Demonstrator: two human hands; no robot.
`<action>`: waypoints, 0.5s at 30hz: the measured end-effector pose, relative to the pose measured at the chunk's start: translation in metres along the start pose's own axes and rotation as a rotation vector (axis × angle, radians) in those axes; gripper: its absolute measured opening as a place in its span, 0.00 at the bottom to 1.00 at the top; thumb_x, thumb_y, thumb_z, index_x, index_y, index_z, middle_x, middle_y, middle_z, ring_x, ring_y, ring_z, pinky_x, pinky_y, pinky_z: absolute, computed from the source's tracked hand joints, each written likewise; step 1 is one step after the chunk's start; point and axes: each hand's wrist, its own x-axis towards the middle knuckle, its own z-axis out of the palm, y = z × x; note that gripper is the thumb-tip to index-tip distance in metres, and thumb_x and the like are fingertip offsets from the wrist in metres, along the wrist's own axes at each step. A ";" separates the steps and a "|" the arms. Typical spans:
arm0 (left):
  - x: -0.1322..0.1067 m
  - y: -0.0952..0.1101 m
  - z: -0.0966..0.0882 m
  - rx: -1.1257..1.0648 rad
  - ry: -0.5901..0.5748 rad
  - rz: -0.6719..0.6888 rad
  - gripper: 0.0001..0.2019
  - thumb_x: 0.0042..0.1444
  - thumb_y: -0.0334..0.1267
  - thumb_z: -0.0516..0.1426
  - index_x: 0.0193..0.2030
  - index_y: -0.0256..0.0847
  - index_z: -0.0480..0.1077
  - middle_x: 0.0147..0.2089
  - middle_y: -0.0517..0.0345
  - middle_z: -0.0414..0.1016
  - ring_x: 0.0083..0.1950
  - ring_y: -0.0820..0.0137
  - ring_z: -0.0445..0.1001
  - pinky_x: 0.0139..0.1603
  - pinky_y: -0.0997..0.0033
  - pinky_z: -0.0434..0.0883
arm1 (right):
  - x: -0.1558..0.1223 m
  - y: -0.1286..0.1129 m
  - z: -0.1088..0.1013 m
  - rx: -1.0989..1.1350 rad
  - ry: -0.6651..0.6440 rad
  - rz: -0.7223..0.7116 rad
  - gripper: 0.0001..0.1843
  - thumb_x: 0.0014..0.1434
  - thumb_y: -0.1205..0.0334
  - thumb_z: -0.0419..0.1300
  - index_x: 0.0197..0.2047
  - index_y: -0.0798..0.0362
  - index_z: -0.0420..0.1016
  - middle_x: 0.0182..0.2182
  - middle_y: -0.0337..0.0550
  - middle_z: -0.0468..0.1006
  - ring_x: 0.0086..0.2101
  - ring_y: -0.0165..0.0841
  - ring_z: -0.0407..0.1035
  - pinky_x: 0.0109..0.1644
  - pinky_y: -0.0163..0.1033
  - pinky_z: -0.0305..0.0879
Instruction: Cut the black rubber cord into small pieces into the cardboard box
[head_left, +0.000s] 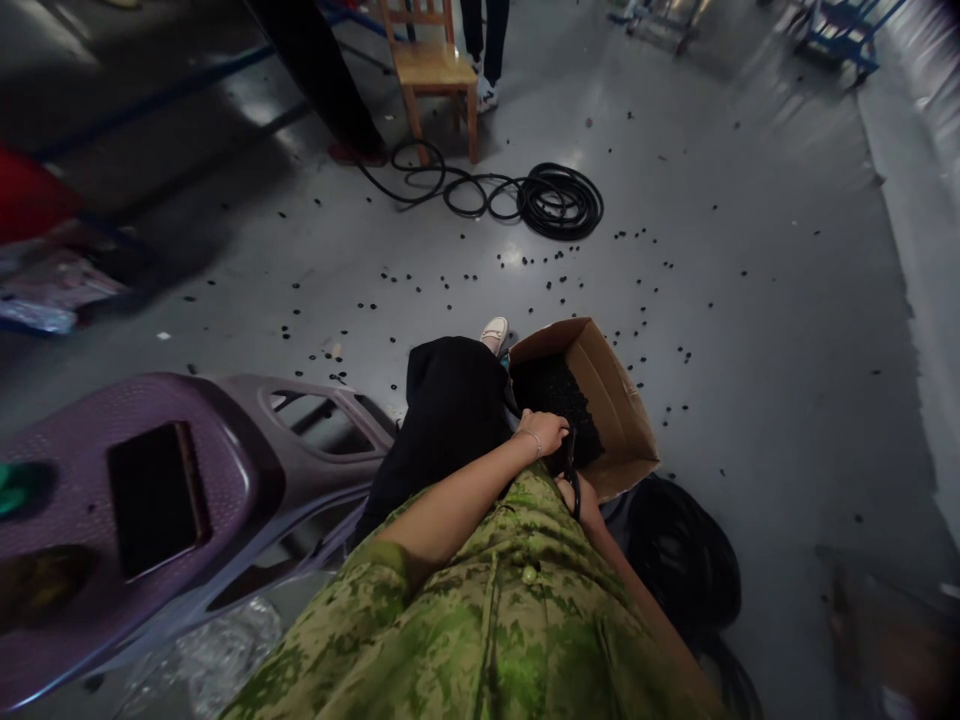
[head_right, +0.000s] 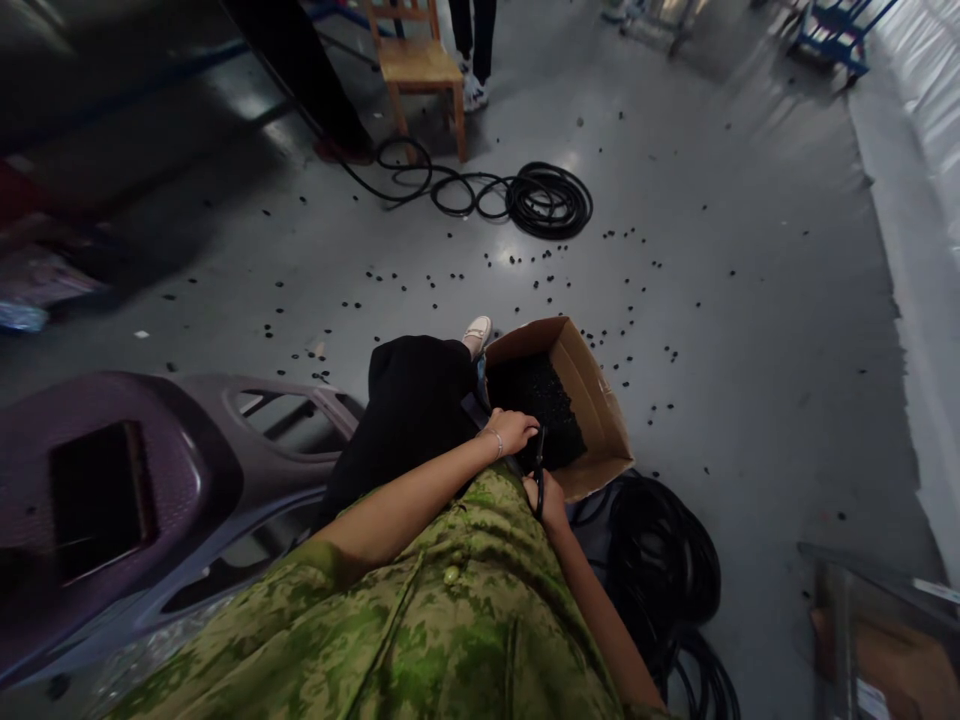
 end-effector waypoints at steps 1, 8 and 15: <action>0.000 0.000 0.000 -0.002 0.000 0.000 0.16 0.63 0.43 0.48 0.50 0.51 0.74 0.50 0.54 0.78 0.51 0.60 0.73 0.53 0.58 0.60 | 0.000 0.000 0.000 -0.002 -0.002 -0.004 0.16 0.44 0.47 0.53 0.28 0.51 0.71 0.27 0.43 0.77 0.34 0.40 0.70 0.41 0.41 0.64; -0.002 0.001 0.002 -0.018 0.005 0.007 0.16 0.63 0.44 0.48 0.50 0.52 0.74 0.49 0.56 0.78 0.51 0.60 0.73 0.53 0.59 0.60 | -0.003 0.001 0.000 0.033 0.009 -0.070 0.17 0.47 0.47 0.52 0.29 0.52 0.71 0.29 0.44 0.78 0.34 0.39 0.70 0.41 0.40 0.64; -0.001 0.000 0.003 -0.011 -0.011 -0.001 0.15 0.63 0.44 0.48 0.49 0.53 0.74 0.48 0.56 0.78 0.51 0.61 0.73 0.53 0.60 0.59 | -0.002 0.006 0.004 -0.006 0.044 -0.050 0.19 0.48 0.45 0.52 0.29 0.52 0.72 0.30 0.45 0.78 0.34 0.40 0.70 0.40 0.41 0.64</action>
